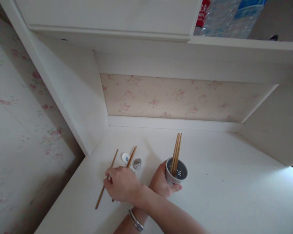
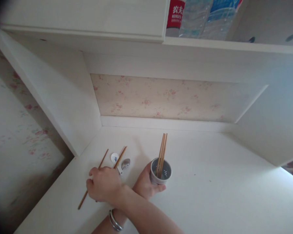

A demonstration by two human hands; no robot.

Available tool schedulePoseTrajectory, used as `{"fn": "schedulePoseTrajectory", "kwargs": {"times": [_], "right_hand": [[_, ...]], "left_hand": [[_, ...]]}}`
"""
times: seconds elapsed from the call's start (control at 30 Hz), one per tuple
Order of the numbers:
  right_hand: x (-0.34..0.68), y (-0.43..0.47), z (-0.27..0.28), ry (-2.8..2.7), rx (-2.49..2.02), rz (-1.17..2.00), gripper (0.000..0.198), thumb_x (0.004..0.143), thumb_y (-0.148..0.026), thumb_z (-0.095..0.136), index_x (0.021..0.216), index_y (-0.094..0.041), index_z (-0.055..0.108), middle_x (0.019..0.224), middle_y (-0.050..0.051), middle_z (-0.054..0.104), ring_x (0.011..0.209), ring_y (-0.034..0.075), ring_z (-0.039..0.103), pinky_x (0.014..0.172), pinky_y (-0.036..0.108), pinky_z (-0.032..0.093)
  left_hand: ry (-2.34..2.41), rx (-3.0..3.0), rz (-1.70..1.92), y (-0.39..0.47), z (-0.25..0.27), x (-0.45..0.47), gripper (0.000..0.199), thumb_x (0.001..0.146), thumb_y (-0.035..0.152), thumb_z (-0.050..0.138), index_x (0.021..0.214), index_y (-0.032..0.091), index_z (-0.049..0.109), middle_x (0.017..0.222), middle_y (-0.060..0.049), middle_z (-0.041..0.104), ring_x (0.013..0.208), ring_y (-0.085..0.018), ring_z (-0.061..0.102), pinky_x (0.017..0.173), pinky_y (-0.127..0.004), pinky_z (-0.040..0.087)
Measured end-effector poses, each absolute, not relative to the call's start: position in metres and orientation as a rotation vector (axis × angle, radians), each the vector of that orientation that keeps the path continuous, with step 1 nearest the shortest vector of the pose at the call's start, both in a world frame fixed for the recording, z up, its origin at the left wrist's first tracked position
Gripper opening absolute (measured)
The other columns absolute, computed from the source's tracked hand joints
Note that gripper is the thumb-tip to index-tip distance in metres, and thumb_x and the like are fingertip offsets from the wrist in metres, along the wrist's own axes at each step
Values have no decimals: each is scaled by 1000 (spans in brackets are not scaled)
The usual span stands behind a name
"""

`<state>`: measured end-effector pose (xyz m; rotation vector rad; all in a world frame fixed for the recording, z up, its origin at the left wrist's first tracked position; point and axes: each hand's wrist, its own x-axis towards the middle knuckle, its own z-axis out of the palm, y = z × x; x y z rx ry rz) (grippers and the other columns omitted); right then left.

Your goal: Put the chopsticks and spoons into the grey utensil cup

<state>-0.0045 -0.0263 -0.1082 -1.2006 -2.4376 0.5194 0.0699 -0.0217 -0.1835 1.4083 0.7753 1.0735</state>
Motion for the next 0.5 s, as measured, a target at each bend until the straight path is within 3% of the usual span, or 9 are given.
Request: {"fn": "schedulePoseTrajectory", "kwargs": {"times": [0.13,0.33,0.5], "right_hand": [[-38,-8,-122,-2655,-1367,404,33,83,-39,50,103,-15,62,87,16,72,80,33,70,61,43,56],[-68,9,-140,-2737,-1457,437,34,70,-28,63,100,-12,61,86,14,72,80,30,71,67,42,56],[-69,9,-149,-2686,-1429,545,38,71,-24,62,106,-12,59,91,17,71,83,33,71,63,45,57]], "left_hand": [[785,1442,1052,-19,-188,71,81,54,15,84,127,22,49,119,-8,61,109,-26,55,99,-40,39],[726,1444,1047,-19,-183,69,78,58,14,82,127,22,48,119,-8,60,107,-25,56,98,-39,41],[699,1415,1040,-21,-183,69,81,59,14,82,130,23,44,121,-9,60,110,-26,56,100,-40,40]]}}
